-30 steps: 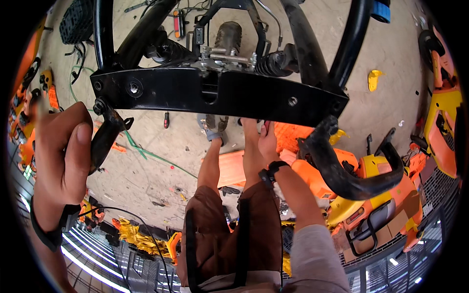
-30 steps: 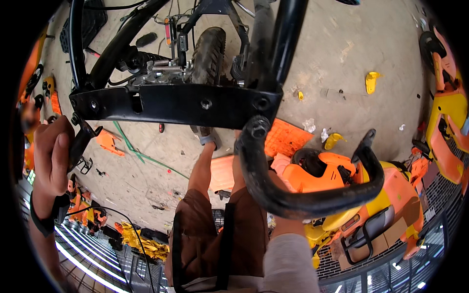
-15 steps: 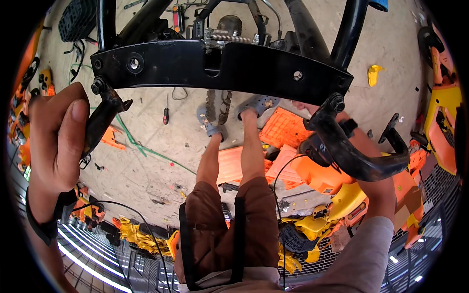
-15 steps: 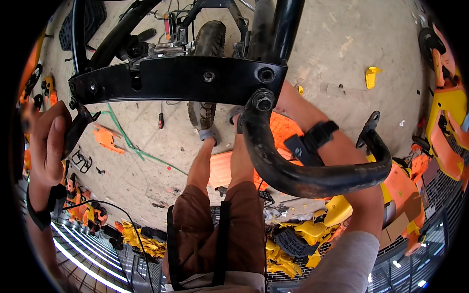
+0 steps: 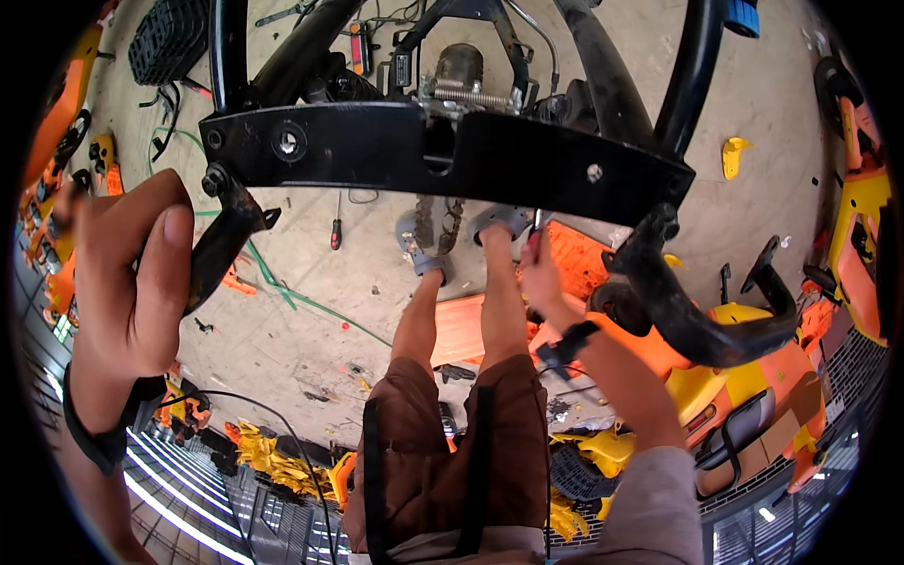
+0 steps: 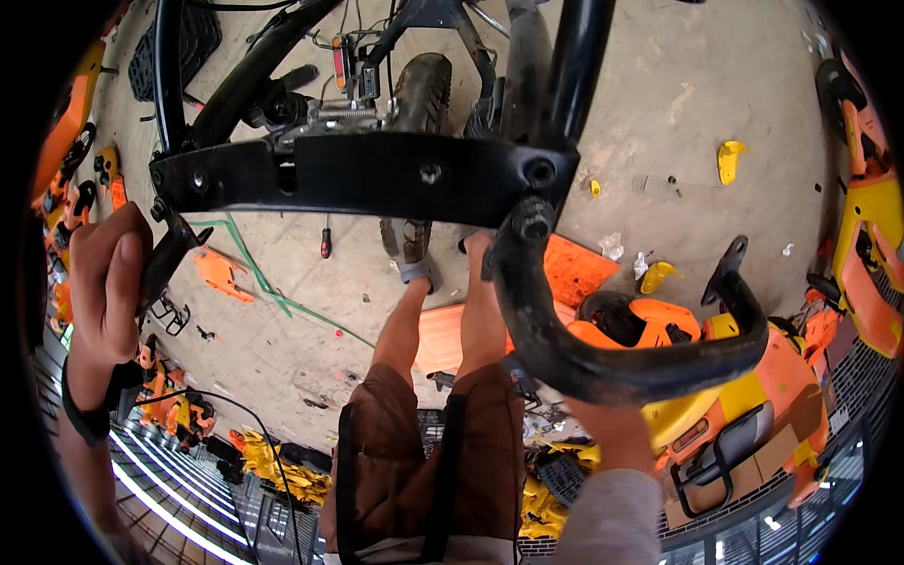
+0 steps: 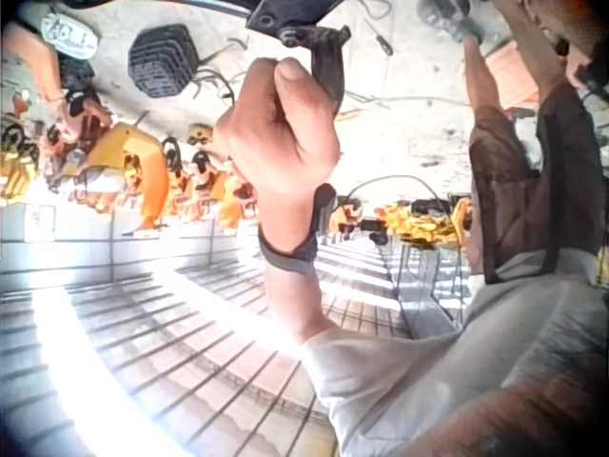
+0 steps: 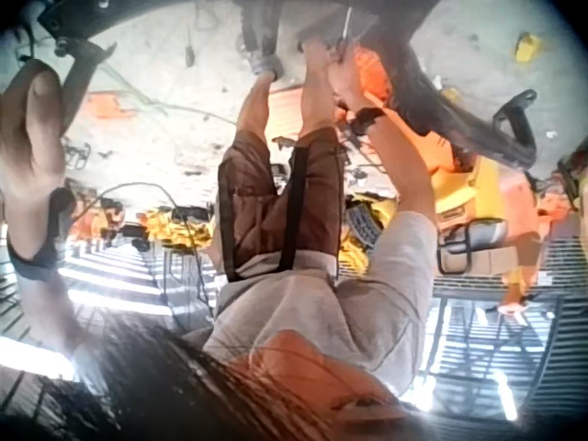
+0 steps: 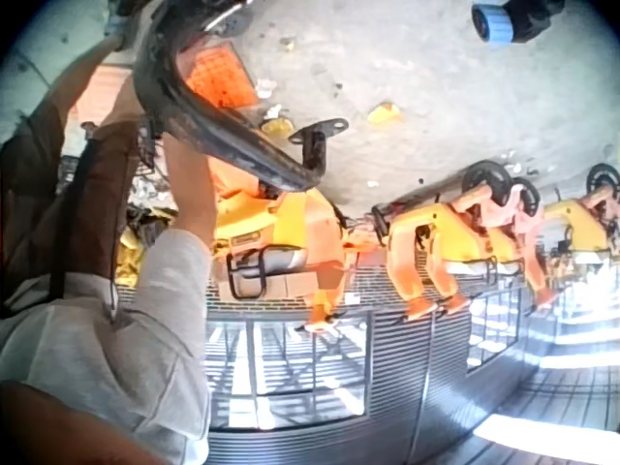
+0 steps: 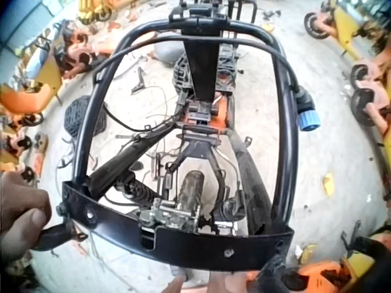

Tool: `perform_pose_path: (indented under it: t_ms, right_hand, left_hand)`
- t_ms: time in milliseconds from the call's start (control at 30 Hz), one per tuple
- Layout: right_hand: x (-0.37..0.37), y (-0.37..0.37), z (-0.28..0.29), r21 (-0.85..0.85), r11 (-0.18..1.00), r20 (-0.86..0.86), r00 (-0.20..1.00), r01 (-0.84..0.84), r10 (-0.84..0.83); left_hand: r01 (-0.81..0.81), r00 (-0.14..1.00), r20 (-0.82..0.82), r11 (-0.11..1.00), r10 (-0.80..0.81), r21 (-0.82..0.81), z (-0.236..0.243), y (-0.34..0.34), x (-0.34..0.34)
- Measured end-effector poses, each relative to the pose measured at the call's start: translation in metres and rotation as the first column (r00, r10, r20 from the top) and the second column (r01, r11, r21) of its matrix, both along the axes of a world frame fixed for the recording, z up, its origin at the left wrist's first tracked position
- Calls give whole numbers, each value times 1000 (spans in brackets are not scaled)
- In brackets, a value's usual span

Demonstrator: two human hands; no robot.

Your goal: The person works on a disassembled electric scooter in a workshop filled with similar scooters. They use a wrench to tighten bolts on the rear wheel and frame, then move to another scooter to adjust the handlebar stem.

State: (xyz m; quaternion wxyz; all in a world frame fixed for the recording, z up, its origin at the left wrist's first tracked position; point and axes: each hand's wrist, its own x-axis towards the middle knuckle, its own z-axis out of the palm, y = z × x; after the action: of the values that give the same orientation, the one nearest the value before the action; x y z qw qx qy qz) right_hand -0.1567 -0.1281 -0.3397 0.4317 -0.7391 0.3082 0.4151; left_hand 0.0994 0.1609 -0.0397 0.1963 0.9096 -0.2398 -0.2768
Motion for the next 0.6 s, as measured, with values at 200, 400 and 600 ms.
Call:
perform_pose_path:
  t_ms: [200,400,600]
  right_hand:
    - [124,-59,37,149,972,-349,930,181,-119]
    - [16,-4,12,-7,986,-70,984,-164,163]
    - [-37,30,-13,-90,994,62,996,65,-59]
  left_hand:
    - [15,1000,18,1000,-14,-27,-3,-5,5]
    - [11,1000,15,1000,-12,23,6,-3,1]
    - [-41,993,117,995,30,88,4,-10,-7]
